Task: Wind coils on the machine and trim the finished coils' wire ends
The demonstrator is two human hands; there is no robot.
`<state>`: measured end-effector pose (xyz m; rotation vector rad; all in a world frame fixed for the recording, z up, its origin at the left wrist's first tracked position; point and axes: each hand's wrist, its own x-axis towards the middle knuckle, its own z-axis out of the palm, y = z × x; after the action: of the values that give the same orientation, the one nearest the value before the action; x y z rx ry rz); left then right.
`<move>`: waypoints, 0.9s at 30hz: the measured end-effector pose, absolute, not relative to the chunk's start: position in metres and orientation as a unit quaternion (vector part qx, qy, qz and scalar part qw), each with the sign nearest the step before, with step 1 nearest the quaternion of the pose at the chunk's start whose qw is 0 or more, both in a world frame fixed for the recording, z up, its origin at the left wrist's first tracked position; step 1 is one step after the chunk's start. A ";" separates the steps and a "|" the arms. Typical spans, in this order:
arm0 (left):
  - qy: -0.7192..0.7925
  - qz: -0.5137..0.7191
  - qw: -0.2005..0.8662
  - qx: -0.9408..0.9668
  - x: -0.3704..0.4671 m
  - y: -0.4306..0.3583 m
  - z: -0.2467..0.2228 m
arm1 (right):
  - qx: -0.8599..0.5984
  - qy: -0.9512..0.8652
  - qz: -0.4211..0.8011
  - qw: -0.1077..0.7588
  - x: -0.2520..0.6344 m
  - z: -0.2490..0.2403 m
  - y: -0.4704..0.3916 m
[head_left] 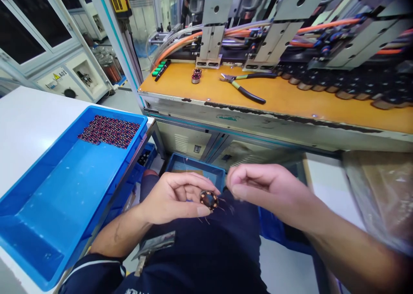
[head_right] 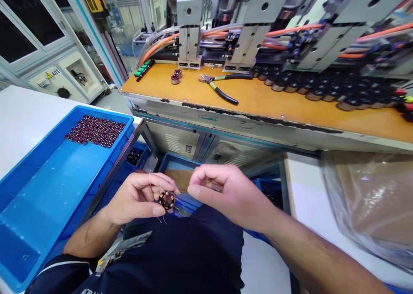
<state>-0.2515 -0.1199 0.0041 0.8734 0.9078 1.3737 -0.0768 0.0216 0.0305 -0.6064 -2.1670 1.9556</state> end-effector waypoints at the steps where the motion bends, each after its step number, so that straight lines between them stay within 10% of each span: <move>1: 0.397 0.579 0.608 0.371 -0.251 -0.120 0.004 | -0.185 -0.729 0.652 0.092 -0.079 0.031 0.024; 8: 0.421 0.513 0.662 0.348 -0.249 -0.124 0.000 | -0.049 -0.748 0.646 0.140 -0.106 0.037 0.019; 27: 0.392 0.623 0.569 0.366 -0.256 -0.126 -0.001 | -0.227 -0.780 0.549 0.199 -0.098 0.044 -0.002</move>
<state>-0.2558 -0.1256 -0.0005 0.8604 0.9197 1.4630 -0.0977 -0.0015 0.0443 -0.6341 -2.1803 1.5344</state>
